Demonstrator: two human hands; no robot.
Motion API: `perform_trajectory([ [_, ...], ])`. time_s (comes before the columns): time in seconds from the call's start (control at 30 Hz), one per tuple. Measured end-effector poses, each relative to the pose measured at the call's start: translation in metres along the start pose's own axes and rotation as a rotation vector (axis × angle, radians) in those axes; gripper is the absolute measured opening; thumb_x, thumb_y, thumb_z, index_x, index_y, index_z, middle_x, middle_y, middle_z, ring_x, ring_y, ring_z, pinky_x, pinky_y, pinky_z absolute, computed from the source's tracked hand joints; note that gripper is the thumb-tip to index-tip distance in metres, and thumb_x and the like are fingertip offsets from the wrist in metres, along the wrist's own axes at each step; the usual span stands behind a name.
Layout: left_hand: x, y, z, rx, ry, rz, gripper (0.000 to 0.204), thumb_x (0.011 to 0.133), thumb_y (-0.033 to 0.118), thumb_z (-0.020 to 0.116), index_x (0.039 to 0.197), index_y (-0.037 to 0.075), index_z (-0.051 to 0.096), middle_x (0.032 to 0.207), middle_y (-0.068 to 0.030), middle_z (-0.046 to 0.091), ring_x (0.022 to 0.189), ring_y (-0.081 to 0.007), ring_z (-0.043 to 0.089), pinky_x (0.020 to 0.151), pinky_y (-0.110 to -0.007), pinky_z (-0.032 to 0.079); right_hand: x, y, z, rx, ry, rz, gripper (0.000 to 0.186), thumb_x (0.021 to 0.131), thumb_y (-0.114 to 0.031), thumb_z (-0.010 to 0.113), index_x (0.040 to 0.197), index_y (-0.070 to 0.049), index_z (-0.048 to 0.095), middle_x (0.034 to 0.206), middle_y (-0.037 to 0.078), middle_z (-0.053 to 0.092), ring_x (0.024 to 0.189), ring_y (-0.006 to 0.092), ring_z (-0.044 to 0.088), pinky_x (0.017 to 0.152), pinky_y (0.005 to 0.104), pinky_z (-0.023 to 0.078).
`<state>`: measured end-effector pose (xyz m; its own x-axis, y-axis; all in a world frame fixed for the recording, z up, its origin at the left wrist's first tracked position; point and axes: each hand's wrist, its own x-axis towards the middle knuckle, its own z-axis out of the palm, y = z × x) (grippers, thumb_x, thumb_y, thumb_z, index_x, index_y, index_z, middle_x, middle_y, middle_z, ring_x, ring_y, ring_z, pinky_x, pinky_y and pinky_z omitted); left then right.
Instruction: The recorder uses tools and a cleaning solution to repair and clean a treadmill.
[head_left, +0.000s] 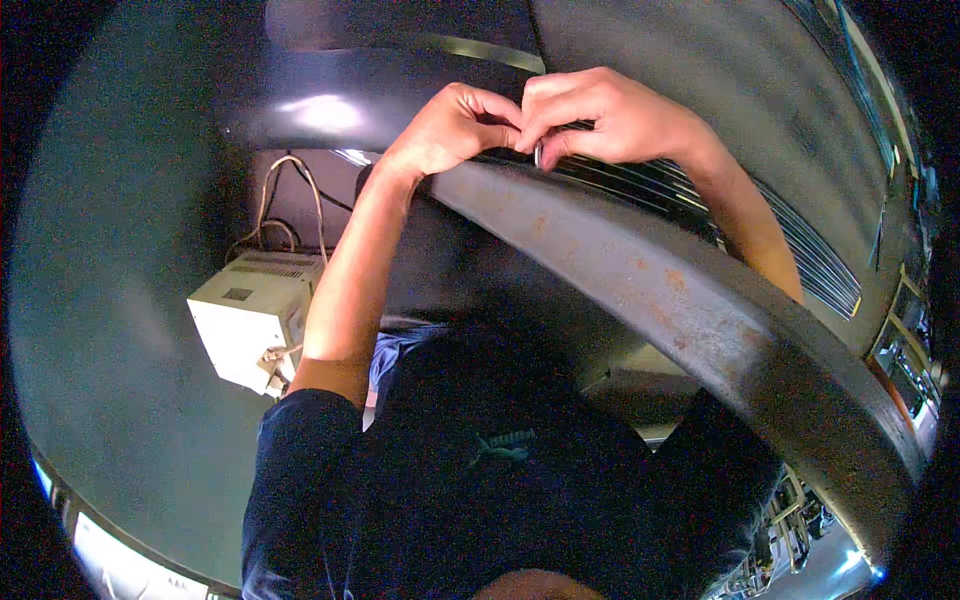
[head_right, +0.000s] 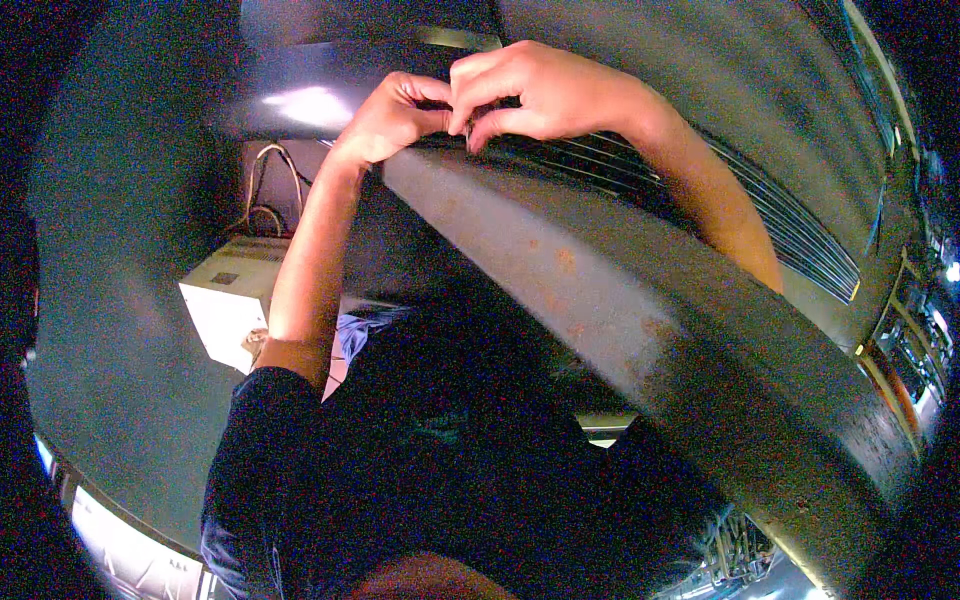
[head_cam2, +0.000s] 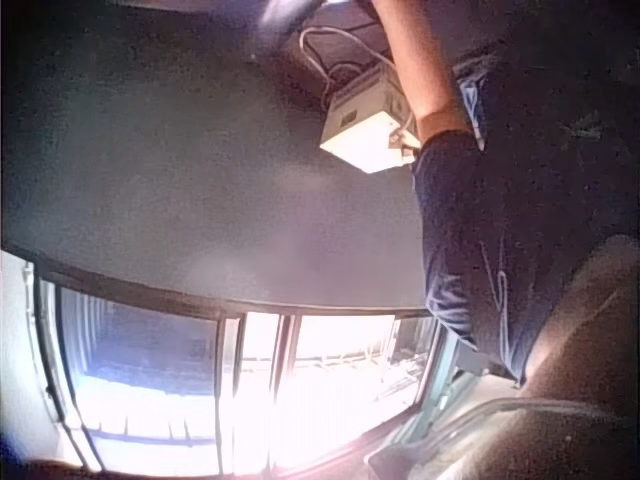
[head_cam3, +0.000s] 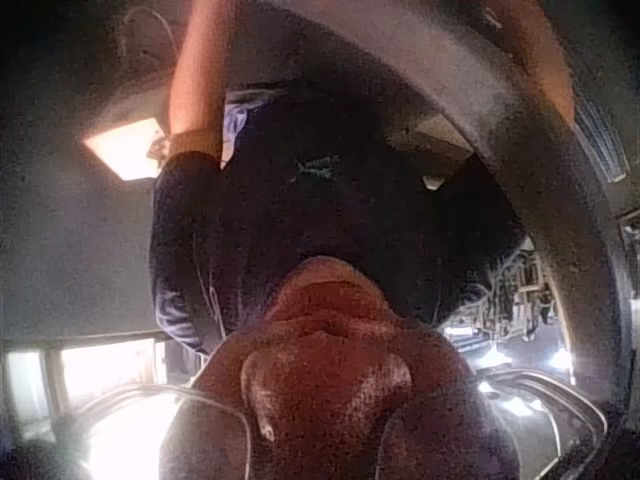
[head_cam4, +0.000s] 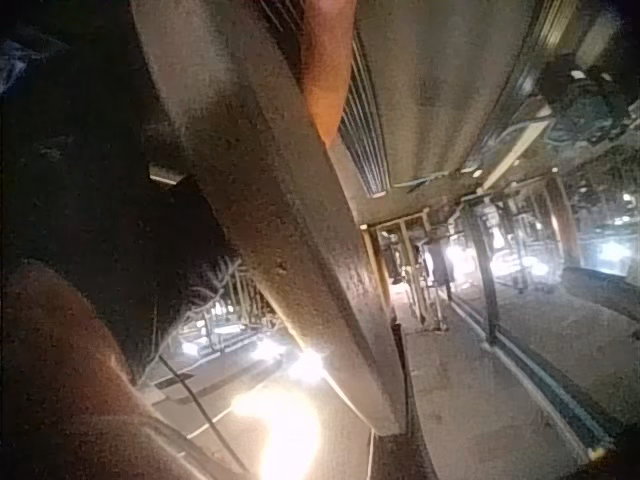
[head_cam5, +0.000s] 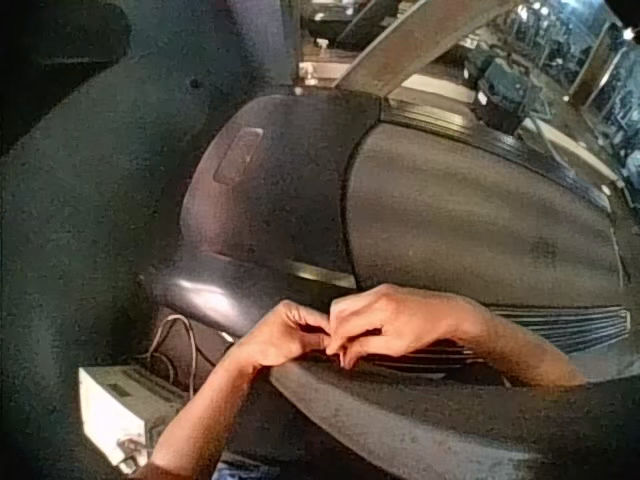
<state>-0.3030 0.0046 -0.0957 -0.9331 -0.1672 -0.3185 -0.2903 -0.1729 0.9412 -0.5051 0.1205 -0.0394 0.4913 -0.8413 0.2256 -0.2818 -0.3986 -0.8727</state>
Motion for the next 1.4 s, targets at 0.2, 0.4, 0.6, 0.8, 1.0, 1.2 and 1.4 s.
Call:
perform_trajectory([
  [0.2, 0.001, -0.009, -0.004, -0.018, 0.01, 0.038, 0.013, 0.086, -0.002, 0.07, 0.097, 0.002, 0.077, 0.091, -0.0033, 0.075, 0.084, -0.008, 0.066, 0.08, -0.026, 0.053, 0.004, 0.005, 0.004, -0.051, 0.049, 0.013, 0.015, 0.082, -0.006, 0.077, 0.097, -0.005, 0.074, 0.083, 0.006, 0.068, 0.077, 0.0216, 0.067, 0.069, 0.0322, 0.054],
  [0.4, 0.0, -0.012, -0.01, 0.022, 0.011, 0.055, 0.015, 0.081, -0.003, 0.072, 0.093, 0.004, 0.078, 0.089, -0.002, 0.075, 0.083, -0.0074, 0.065, 0.08, -0.027, 0.054, 0.023, -0.003, 0.039, -0.058, 0.285, 0.098, 0.013, 0.082, -0.007, 0.077, 0.086, -0.005, 0.064, 0.071, 0.005, 0.062, 0.056, 0.0163, 0.06, 0.053, 0.0288, 0.049],
  [0.6, 0.0, -0.013, -0.013, 0.116, 0.052, 0.047, 0.016, 0.08, -0.003, 0.071, 0.091, 0.005, 0.078, 0.086, -0.0005, 0.075, 0.082, -0.0067, 0.065, 0.078, -0.026, 0.053, 0.028, -0.003, 0.031, -0.145, 0.195, 0.046, 0.017, 0.085, -0.007, 0.074, 0.1, -0.006, 0.067, 0.07, 0.005, 0.06, 0.057, 0.0142, 0.057, 0.054, 0.0302, 0.048],
  [0.8, 0.005, -0.022, -0.008, -0.033, -0.005, 0.075, 0.01, 0.082, 0.004, 0.077, 0.091, 0.006, 0.079, 0.083, -0.0029, 0.076, 0.081, -0.0086, 0.067, 0.079, -0.026, 0.054, 0.031, 0.004, -0.009, 0.095, -0.166, 0.156, 0.019, 0.083, -0.002, 0.069, 0.102, -0.004, 0.072, 0.104, 0.009, 0.065, 0.092, 0.0236, 0.065, 0.081, 0.0355, 0.055],
  [1.0, 0.003, -0.012, -0.009, -0.07, -0.022, 0.07, 0.009, 0.083, 0.001, 0.074, 0.089, 0.006, 0.078, 0.085, -0.0046, 0.076, 0.082, -0.0098, 0.068, 0.081, -0.027, 0.054, 0.043, -0.009, -0.006, -0.482, -0.152, -0.145, 0.011, 0.078, -0.009, 0.067, 0.087, -0.003, 0.065, 0.111, 0.006, 0.064, 0.108, 0.0263, 0.057, 0.093, 0.0385, 0.05],
  [1.2, 0.007, -0.031, -0.016, 0.05, 0.039, 0.042, 0.015, 0.079, -0.002, 0.067, 0.09, 0.003, 0.077, 0.084, -0.003, 0.075, 0.083, -0.0066, 0.064, 0.077, -0.027, 0.052, 0.035, -0.021, 0.001, -0.746, -0.11, -0.207, 0.016, 0.079, -0.017, 0.06, 0.089, -0.005, 0.064, 0.105, 0.004, 0.063, 0.108, 0.027, 0.057, 0.103, 0.04, 0.048],
  [1.4, 0.006, -0.008, -0.005, 0.192, 0.002, 0.069, 0.016, 0.077, -0.002, 0.068, 0.09, 0.002, 0.077, 0.08, -0.0005, 0.074, 0.078, -0.0061, 0.06, 0.075, -0.028, 0.051, 0.026, -0.027, -0.003, -1.025, -0.24, -0.31, 0.015, 0.084, -0.018, 0.057, 0.095, -0.012, 0.064, 0.094, 0.002, 0.061, 0.097, 0.0226, 0.058, 0.091, 0.0363, 0.05],
])
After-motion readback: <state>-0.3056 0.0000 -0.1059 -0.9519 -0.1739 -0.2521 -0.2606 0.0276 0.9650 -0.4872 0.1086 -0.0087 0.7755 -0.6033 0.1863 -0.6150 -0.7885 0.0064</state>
